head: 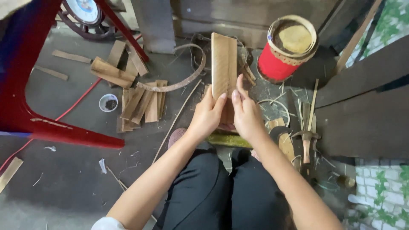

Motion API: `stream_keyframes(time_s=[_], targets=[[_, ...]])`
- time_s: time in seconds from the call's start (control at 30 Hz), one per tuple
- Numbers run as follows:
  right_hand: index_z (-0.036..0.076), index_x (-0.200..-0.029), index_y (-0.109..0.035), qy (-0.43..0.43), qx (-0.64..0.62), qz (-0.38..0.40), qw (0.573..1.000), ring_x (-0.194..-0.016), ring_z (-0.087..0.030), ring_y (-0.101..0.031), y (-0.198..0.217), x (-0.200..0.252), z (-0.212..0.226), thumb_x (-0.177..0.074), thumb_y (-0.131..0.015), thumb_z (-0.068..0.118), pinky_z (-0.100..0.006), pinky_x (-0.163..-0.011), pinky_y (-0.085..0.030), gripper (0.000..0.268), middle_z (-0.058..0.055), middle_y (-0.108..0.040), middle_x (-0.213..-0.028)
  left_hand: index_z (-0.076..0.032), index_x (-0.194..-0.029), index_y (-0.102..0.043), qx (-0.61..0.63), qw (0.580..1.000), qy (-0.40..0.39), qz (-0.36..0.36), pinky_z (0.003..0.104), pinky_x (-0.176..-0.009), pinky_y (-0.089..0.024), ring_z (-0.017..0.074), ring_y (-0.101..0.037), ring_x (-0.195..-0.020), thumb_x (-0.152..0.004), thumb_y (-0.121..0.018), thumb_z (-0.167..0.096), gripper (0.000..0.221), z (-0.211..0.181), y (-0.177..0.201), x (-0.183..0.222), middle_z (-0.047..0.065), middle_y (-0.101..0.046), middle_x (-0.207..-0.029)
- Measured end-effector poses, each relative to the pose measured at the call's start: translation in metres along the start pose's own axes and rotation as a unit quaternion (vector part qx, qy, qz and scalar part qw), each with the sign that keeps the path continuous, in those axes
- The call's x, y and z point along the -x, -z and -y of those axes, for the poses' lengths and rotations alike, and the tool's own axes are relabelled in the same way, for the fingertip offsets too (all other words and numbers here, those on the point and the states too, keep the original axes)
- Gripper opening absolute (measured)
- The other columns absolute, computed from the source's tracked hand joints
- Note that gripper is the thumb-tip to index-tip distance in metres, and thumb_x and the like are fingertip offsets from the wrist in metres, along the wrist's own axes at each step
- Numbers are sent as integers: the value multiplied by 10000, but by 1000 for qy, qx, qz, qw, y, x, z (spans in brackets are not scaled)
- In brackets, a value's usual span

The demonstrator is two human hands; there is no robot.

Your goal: Sanding and shaving small wooden blocks to refine their shape and surface finish as part of instrument repair.

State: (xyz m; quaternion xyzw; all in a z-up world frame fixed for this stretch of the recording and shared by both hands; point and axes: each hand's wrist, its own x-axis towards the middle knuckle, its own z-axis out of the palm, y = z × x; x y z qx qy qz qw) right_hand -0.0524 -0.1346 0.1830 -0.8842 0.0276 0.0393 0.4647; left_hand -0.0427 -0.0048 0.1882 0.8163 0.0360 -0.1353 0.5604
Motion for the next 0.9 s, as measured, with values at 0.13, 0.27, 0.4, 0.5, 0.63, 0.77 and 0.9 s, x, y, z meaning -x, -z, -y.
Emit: stream_keyframes(time_s=[0.13,0.27,0.4,0.5,0.63,0.77,0.9], targets=[[157,-1605,-271,18,-3,-15,1000,-1350,-465,-482,-3,-7,-7,-1081,-294,312,-600,-1141,-353,548,-344,-573,-1342,-170,-1539,-407,1,1000,-11,8,588,-1101,-429,492,-544,-1285,-1001,-494,-399,590,3,-3,-6,350,-638,-1264],[-82,-1430,-482,-38,-253,-103,961,-1423,-366,-421,-11,-24,-29,-1077,-431,339,-512,-1211,-264,552,-315,-482,-1470,-216,-1546,-420,5,1000,9,22,559,-1117,-425,442,-540,-1316,-989,-509,-456,613,7,-4,-10,288,-605,-1363],[63,-1276,-616,-147,-435,-74,885,-1139,-169,-597,-15,-8,-14,-1033,-570,373,-369,-1085,-461,397,-74,-640,-1228,-198,-1617,-225,240,965,90,55,492,-636,-660,511,-712,-678,-1020,-448,-338,653,-13,7,2,380,-452,-1416],[77,-1140,-612,-194,-442,36,875,-808,-285,-683,-14,-15,-30,-1003,-646,364,-372,-518,-493,321,-146,-714,-999,-231,-1610,-246,267,955,95,91,525,-584,-662,535,-696,-651,-1031,-485,-333,634,0,0,-7,389,-425,-1393],[129,-1021,-648,-163,-421,-7,892,-940,-127,-662,-18,-12,-24,-1005,-666,213,-335,-843,-541,87,-10,-710,-1049,-342,-1587,-315,-4,994,63,89,532,-1243,-273,454,-420,-1410,-872,-510,-718,831,31,33,-29,285,-451,-1529],[81,-1302,-584,-202,-249,-35,947,-1111,-129,-515,-19,-33,-89,-1021,-619,324,-526,-1082,-341,373,-14,-601,-1190,-156,-1602,-321,22,989,118,-88,558,-1236,-248,400,-341,-1479,-948,-468,-680,851,116,77,-15,191,-332,-1627],[25,-1345,-561,-186,-197,-43,962,-1123,-137,-464,-22,-35,-79,-1035,-603,318,-436,-1069,-364,429,-25,-553,-1201,-11,-1581,-338,169,923,311,-153,528,-1289,-192,406,-251,-1530,-924,-284,-746,988,182,67,48,264,-287,-1638]])
